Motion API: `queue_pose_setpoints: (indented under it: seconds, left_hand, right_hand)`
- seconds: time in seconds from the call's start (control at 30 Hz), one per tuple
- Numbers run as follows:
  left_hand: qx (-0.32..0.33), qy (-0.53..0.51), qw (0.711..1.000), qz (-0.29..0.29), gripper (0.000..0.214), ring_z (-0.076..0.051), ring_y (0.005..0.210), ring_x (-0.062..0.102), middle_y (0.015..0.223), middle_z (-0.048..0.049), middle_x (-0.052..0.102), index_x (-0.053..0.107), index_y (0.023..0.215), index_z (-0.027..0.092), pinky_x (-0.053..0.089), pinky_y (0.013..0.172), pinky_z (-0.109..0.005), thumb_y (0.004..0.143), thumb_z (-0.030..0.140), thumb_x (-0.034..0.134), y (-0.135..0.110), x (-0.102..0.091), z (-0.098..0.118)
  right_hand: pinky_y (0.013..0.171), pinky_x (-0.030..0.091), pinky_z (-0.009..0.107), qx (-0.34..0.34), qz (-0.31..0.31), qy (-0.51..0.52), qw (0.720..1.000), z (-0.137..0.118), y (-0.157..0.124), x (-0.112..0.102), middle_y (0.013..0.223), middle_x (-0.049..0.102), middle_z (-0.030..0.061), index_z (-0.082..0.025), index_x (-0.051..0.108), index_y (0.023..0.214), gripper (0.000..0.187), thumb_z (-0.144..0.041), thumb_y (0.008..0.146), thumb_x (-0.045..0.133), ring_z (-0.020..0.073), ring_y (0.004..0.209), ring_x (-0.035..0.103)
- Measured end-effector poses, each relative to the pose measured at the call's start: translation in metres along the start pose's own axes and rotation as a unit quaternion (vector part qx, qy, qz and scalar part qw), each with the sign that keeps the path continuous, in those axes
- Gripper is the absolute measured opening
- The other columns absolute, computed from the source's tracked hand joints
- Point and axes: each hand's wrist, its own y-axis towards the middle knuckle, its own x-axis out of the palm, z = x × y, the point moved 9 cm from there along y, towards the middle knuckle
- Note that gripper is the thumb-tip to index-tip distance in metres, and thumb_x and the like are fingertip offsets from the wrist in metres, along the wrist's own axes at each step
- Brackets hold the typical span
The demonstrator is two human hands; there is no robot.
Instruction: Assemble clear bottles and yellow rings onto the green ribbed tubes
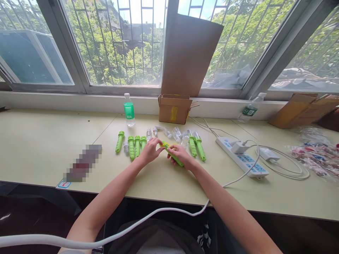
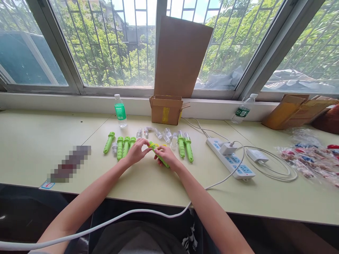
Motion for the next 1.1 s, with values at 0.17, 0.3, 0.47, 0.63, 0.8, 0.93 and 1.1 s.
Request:
queue_pose_setpoints:
  seconds: [0.17,0.3,0.47,0.63,0.8,0.93,1.1]
  left_hand:
    - [-0.008,0.004,1.000,-0.005,0.015,-0.020,0.089,0.053,0.088,-0.0044,0.060,0.053,0.085,0.019,0.046,0.078,-0.036,0.083,0.033,0.059,-0.0003,0.0004,-0.0025]
    - [-0.012,0.008,1.000,-0.009,0.015,-0.020,0.089,0.054,0.088,-0.0043,0.060,0.054,0.085,0.019,0.046,0.078,-0.036,0.083,0.033,0.060,-0.0006,0.0006,-0.0035]
    - [-0.016,0.006,1.000,-0.020,0.016,-0.020,0.089,0.054,0.088,-0.0046,0.060,0.054,0.085,0.019,0.046,0.077,-0.036,0.084,0.035,0.058,-0.0010,0.0017,-0.0044]
    - [-0.019,0.003,1.000,-0.021,0.017,-0.020,0.088,0.056,0.088,-0.0043,0.061,0.054,0.083,0.020,0.047,0.076,-0.036,0.083,0.036,0.059,-0.0011,0.0011,-0.0050]
    - [-0.024,-0.001,1.000,-0.020,0.018,-0.020,0.089,0.056,0.087,-0.0040,0.061,0.054,0.082,0.020,0.047,0.075,-0.035,0.083,0.037,0.060,-0.0012,0.0007,-0.0048]
    - [-0.026,0.000,0.999,-0.023,0.018,-0.020,0.089,0.056,0.087,-0.0042,0.061,0.054,0.082,0.020,0.047,0.075,-0.035,0.083,0.037,0.059,-0.0013,0.0012,-0.0043]
    - [-0.026,0.001,0.999,-0.022,0.018,-0.020,0.087,0.056,0.087,-0.0044,0.061,0.053,0.082,0.019,0.046,0.074,-0.034,0.083,0.036,0.059,-0.0013,0.0013,-0.0044]
  right_hand:
    - [0.036,0.041,0.021,0.006,0.007,0.008,1.000,0.0009,0.0015,-0.0019,0.068,0.065,0.0015,-0.020,0.051,0.086,0.042,-0.057,0.072,0.065,0.0106,0.044,0.054]
    - [0.036,0.041,0.022,0.009,0.008,0.007,1.000,0.0009,0.0012,-0.0020,0.069,0.065,0.0018,-0.019,0.051,0.086,0.041,-0.056,0.073,0.065,0.0107,0.044,0.054]
    - [0.037,0.041,0.022,0.017,0.008,0.008,1.000,0.0024,0.0009,-0.0023,0.068,0.065,0.0020,-0.019,0.051,0.086,0.041,-0.055,0.072,0.066,0.0111,0.044,0.054]
    - [0.038,0.041,0.022,0.022,0.008,0.006,1.000,0.0037,0.0016,-0.0025,0.068,0.065,0.0023,-0.019,0.050,0.086,0.042,-0.054,0.071,0.067,0.0113,0.045,0.055]
    - [0.039,0.041,0.022,0.018,0.004,0.000,1.000,0.0031,0.0009,-0.0025,0.069,0.065,0.0021,-0.019,0.050,0.086,0.039,-0.051,0.071,0.068,0.0112,0.046,0.055]
    - [0.039,0.041,0.022,0.020,0.004,-0.001,1.000,0.0031,0.0003,-0.0029,0.069,0.066,0.0023,-0.019,0.050,0.087,0.039,-0.050,0.071,0.068,0.0114,0.046,0.055]
    - [0.039,0.042,0.022,0.024,0.005,0.005,1.000,0.0047,0.0016,-0.0033,0.067,0.066,0.0017,-0.019,0.050,0.087,0.039,-0.050,0.071,0.069,0.0114,0.045,0.055]
